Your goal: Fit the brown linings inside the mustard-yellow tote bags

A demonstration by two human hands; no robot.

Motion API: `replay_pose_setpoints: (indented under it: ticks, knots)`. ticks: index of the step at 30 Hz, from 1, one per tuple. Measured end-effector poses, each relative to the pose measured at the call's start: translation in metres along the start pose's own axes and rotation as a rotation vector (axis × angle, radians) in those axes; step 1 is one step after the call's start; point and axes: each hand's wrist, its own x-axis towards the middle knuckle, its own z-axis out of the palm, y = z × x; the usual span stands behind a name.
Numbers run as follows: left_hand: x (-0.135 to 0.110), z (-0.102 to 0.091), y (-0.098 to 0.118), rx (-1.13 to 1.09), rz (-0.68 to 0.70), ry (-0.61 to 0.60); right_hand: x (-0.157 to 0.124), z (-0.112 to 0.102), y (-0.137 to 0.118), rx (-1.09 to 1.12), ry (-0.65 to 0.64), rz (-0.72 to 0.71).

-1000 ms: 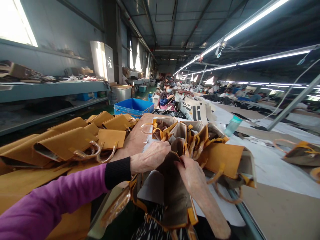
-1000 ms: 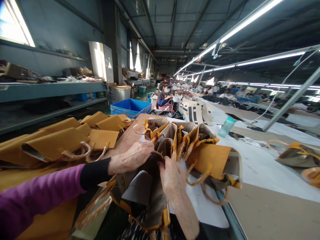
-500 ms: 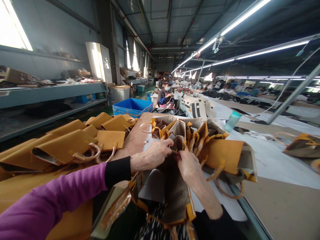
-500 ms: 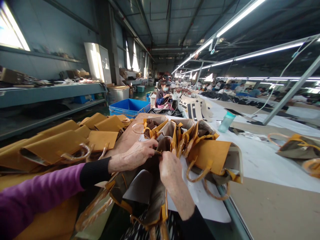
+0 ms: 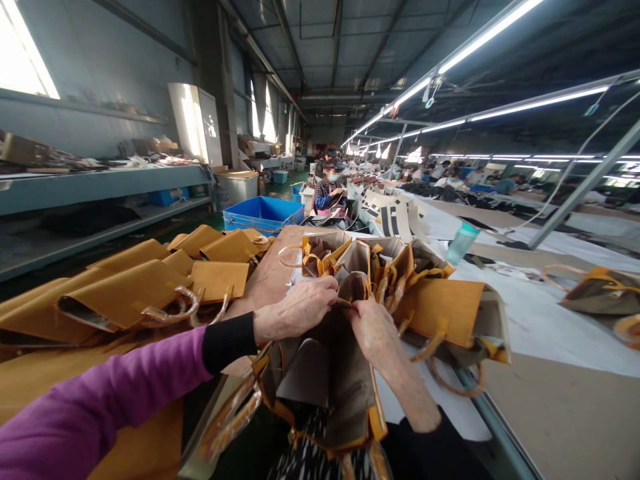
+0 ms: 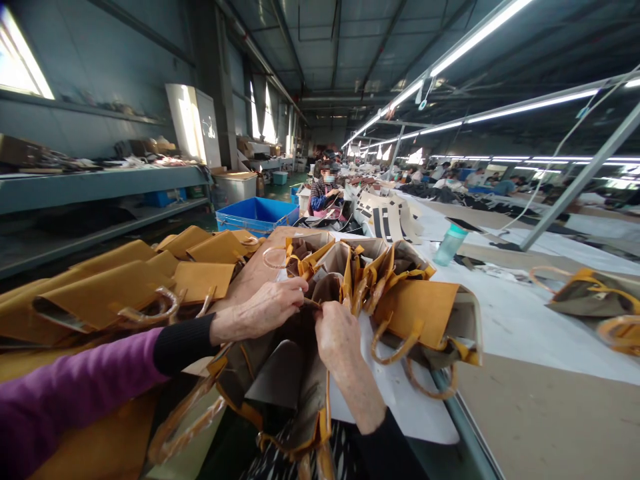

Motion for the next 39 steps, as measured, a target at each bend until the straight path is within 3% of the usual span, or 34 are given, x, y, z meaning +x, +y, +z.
replay_pose_setpoints:
  ticks: [11,16,27,33,39]
  knots:
    - [0.008,-0.002,-0.004,-0.001,0.024,-0.009,0.003,-0.004,-0.009,0.035,-0.028,0.063]
    - [0.007,0.002,-0.011,-0.04,0.109,-0.005,0.003,-0.007,-0.009,0.065,-0.037,0.043]
    - [0.01,0.013,-0.019,-0.033,0.087,-0.051,0.003,-0.005,-0.008,0.073,-0.044,0.026]
    - [0.009,0.008,-0.012,-0.081,0.317,0.024,0.009,-0.002,-0.006,0.041,-0.06,-0.031]
    - [0.006,0.007,-0.017,-0.286,0.347,0.023,0.01,-0.005,-0.005,0.075,-0.124,-0.077]
